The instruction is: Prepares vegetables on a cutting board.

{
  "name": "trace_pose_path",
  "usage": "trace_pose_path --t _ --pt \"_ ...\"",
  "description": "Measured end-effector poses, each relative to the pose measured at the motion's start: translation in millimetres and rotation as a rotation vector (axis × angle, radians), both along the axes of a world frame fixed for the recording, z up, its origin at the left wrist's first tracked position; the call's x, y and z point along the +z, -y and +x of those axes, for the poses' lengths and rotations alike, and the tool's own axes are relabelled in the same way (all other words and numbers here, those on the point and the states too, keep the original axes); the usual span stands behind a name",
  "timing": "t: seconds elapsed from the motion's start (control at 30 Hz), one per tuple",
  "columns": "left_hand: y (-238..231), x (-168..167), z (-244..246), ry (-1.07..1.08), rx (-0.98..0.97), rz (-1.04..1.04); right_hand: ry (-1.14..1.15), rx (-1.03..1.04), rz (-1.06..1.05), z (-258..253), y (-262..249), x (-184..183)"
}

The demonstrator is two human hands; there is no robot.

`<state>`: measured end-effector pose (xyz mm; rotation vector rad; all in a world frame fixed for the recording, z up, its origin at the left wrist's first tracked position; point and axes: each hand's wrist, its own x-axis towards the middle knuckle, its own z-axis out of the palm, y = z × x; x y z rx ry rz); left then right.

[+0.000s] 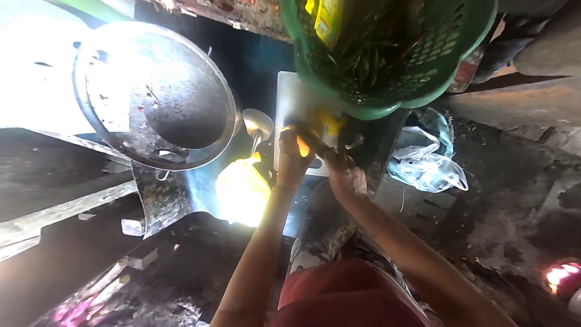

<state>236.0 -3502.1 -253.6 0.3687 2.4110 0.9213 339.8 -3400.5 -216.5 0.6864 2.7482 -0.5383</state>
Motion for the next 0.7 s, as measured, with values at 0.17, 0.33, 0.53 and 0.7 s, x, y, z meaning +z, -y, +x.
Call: trace_pose_path --t 0.17,0.33,0.53,0.7 --pt "1.9 -4.2 0.5 -0.048 -0.032 -0.001 -0.052 0.004 0.027 -6.8 3.1 -22.0" --pt "3.7 -2.4 4.0 -0.005 0.0 0.033 -0.058 -0.037 -0.145 -26.9 -18.9 -34.9" --pt "3.5 -7.4 1.5 0.045 0.028 0.036 -0.044 -0.108 -0.194 -9.2 -32.0 -26.7" --pt "8.3 -7.2 1.7 0.012 -0.007 0.047 -0.06 -0.088 -0.171 -8.5 -26.3 -38.8"
